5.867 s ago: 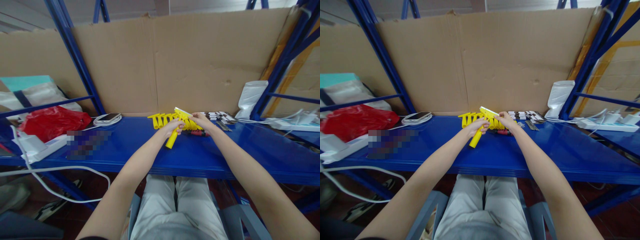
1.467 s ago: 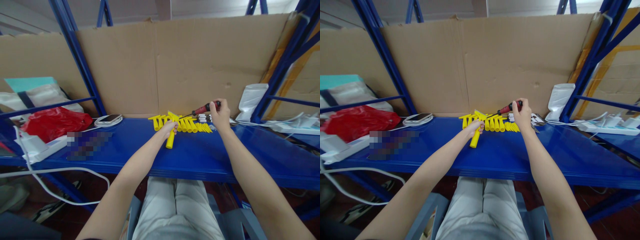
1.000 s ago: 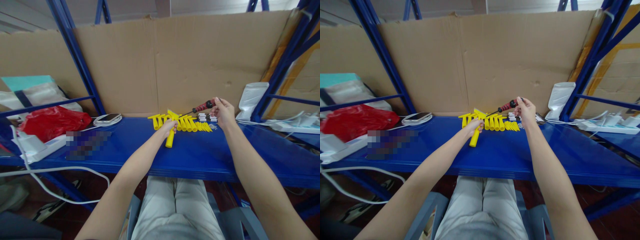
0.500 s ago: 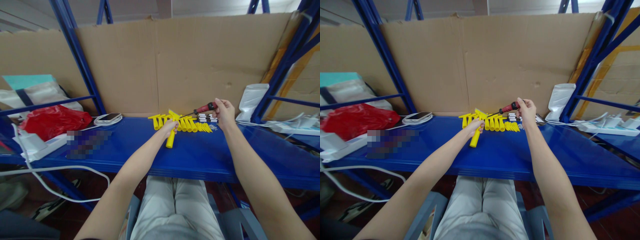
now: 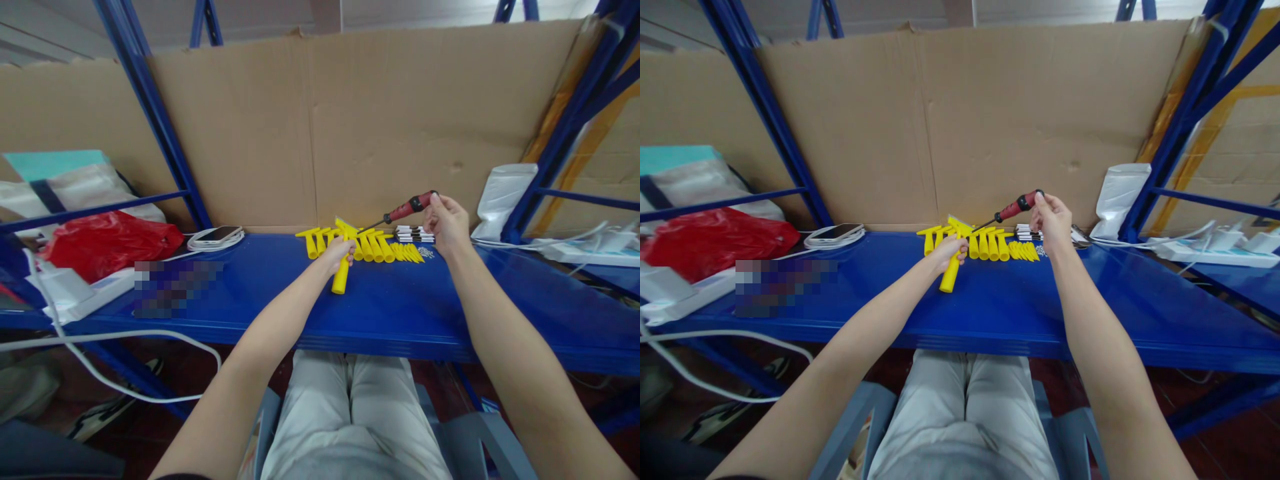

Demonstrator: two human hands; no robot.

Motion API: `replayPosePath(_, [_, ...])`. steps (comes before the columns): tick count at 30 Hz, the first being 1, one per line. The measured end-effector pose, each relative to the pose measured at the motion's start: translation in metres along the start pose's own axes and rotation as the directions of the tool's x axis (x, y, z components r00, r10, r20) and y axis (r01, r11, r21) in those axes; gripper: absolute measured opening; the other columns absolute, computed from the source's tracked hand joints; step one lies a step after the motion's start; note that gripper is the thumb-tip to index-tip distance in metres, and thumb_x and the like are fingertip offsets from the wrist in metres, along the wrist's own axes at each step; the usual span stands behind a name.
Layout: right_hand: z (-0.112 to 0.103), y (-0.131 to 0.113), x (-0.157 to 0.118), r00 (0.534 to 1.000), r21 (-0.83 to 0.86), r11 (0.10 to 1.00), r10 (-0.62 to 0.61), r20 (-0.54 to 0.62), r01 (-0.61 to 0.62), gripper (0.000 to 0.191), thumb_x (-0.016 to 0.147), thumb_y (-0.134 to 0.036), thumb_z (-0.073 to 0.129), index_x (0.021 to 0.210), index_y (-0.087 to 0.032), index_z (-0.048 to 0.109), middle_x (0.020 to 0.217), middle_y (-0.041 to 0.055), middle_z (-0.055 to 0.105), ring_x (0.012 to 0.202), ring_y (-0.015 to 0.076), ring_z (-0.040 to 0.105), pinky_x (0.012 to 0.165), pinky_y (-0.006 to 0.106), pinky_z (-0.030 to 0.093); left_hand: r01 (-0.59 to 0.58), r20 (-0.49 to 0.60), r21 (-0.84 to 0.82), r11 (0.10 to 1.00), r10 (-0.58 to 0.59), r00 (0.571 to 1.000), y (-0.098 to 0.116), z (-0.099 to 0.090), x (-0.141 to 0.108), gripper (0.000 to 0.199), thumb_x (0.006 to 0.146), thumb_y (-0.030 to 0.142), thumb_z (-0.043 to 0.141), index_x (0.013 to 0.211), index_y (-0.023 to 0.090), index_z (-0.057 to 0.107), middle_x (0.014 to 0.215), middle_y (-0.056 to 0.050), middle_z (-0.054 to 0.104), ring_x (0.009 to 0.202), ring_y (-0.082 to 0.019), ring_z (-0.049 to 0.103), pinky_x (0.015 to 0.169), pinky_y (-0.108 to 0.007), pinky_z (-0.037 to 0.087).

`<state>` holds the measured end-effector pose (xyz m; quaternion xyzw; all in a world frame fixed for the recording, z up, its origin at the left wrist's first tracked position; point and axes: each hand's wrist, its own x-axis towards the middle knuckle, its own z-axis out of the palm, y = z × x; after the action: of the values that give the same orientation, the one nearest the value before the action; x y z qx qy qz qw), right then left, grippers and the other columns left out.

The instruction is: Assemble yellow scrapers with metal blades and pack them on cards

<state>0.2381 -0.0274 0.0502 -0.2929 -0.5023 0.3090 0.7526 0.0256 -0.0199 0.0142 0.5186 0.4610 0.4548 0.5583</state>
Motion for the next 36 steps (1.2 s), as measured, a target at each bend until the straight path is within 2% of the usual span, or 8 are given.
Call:
replayPosePath(3, [0.0005, 0.0020, 0.0008, 0.998, 0.003, 1.000, -0.011, -0.057, 0.011, 0.041, 0.061, -0.049, 0.077, 0.069, -0.021, 0.048, 0.046, -0.0099, 0.045, 0.031, 0.0043, 0.039, 0.029, 0.018, 0.027, -0.003, 0.001, -0.001, 1.000, 0.003, 1.000, -0.0003, 0.0000, 0.0002, 0.022, 0.076, 0.001, 0.043, 0.070, 0.021, 0.035, 0.043, 0.010, 0.035, 0.030, -0.005, 0.030, 0.039, -0.019, 0.026])
replayPosePath(6, [0.0006, 0.0030, 0.0010, 0.998, -0.007, 1.000, 0.003, -0.062, -0.003, 0.041, 0.063, -0.051, 0.076, 0.069, -0.021, 0.048, 0.043, -0.0110, 0.039, 0.030, 0.0044, 0.037, 0.028, 0.018, 0.027, -0.008, -0.002, -0.001, 1.000, 0.008, 1.000, -0.0007, -0.0001, 0.0004, 0.022, 0.075, 0.001, 0.043, 0.071, 0.021, 0.035, 0.043, 0.011, 0.036, 0.030, -0.004, 0.030, 0.039, -0.018, 0.027])
replayPosePath(12, [-0.0005, 0.0009, -0.0003, 0.999, -0.005, 0.999, 0.040, 0.023, -0.040, 0.035, 0.071, -0.052, 0.069, 0.079, -0.020, 0.057, 0.043, -0.0095, 0.040, 0.032, 0.0056, 0.039, 0.030, 0.018, 0.028, -0.005, -0.014, 0.009, 1.000, 0.005, 1.000, -0.0003, -0.0001, -0.0003, 0.021, 0.074, 0.001, 0.044, 0.070, 0.021, 0.036, 0.043, 0.011, 0.034, 0.030, -0.004, 0.030, 0.039, -0.018, 0.028])
replayPosePath(17, [0.0001, -0.0011, -0.0013, 0.995, 0.021, 0.997, 0.070, 0.078, -0.072, 0.031, 0.072, -0.048, 0.070, 0.078, -0.021, 0.054, 0.050, -0.0075, 0.049, 0.038, 0.0065, 0.046, 0.034, 0.018, 0.034, -0.005, -0.020, 0.003, 1.000, 0.005, 1.000, 0.0006, -0.0002, -0.0001, 0.022, 0.076, 0.000, 0.042, 0.070, 0.020, 0.037, 0.041, 0.011, 0.035, 0.029, -0.005, 0.030, 0.038, -0.018, 0.027])
replayPosePath(25, [-0.0006, 0.0039, 0.0016, 0.998, 0.019, 1.000, 0.026, -0.057, -0.025, 0.040, 0.064, -0.049, 0.075, 0.068, -0.022, 0.045, 0.047, -0.0100, 0.040, 0.034, 0.0053, 0.039, 0.030, 0.018, 0.029, -0.019, -0.005, 0.000, 1.000, 0.019, 1.000, -0.0008, -0.0002, -0.0001, 0.023, 0.075, 0.000, 0.042, 0.068, 0.021, 0.035, 0.041, 0.011, 0.036, 0.028, -0.004, 0.030, 0.038, -0.018, 0.027])
replayPosePath(28, [-0.0009, 0.0046, 0.0021, 0.996, 0.007, 1.000, 0.023, -0.084, -0.023, 0.038, 0.067, -0.050, 0.073, 0.068, -0.022, 0.047, 0.043, -0.0108, 0.035, 0.032, 0.0047, 0.033, 0.030, 0.019, 0.028, -0.029, -0.002, 0.005, 1.000, 0.029, 1.000, -0.0013, 0.0001, 0.0000, 0.024, 0.075, 0.000, 0.042, 0.068, 0.021, 0.034, 0.042, 0.011, 0.036, 0.028, -0.004, 0.030, 0.037, -0.018, 0.026])
replayPosePath(31, [-0.0004, 0.0021, 0.0008, 0.998, -0.004, 0.999, 0.033, -0.059, -0.033, 0.036, 0.071, -0.054, 0.068, 0.073, -0.021, 0.054, 0.042, -0.0105, 0.034, 0.031, 0.0046, 0.032, 0.030, 0.019, 0.026, -0.035, -0.006, 0.003, 0.999, 0.035, 0.999, -0.0017, 0.0004, 0.0004, 0.024, 0.074, -0.001, 0.042, 0.068, 0.021, 0.034, 0.042, 0.011, 0.036, 0.029, -0.004, 0.030, 0.038, -0.018, 0.026])
replayPosePath(36, [0.0012, -0.0033, -0.0019, 0.996, 0.046, 0.995, 0.088, 0.028, -0.089, 0.034, 0.073, -0.052, 0.067, 0.078, -0.021, 0.055, 0.045, -0.0090, 0.040, 0.035, 0.0056, 0.041, 0.033, 0.018, 0.030, -0.028, -0.016, 0.004, 1.000, 0.028, 0.999, -0.0013, 0.0008, -0.0008, 0.023, 0.074, 0.000, 0.043, 0.069, 0.021, 0.035, 0.042, 0.011, 0.034, 0.029, -0.005, 0.031, 0.038, -0.018, 0.027])
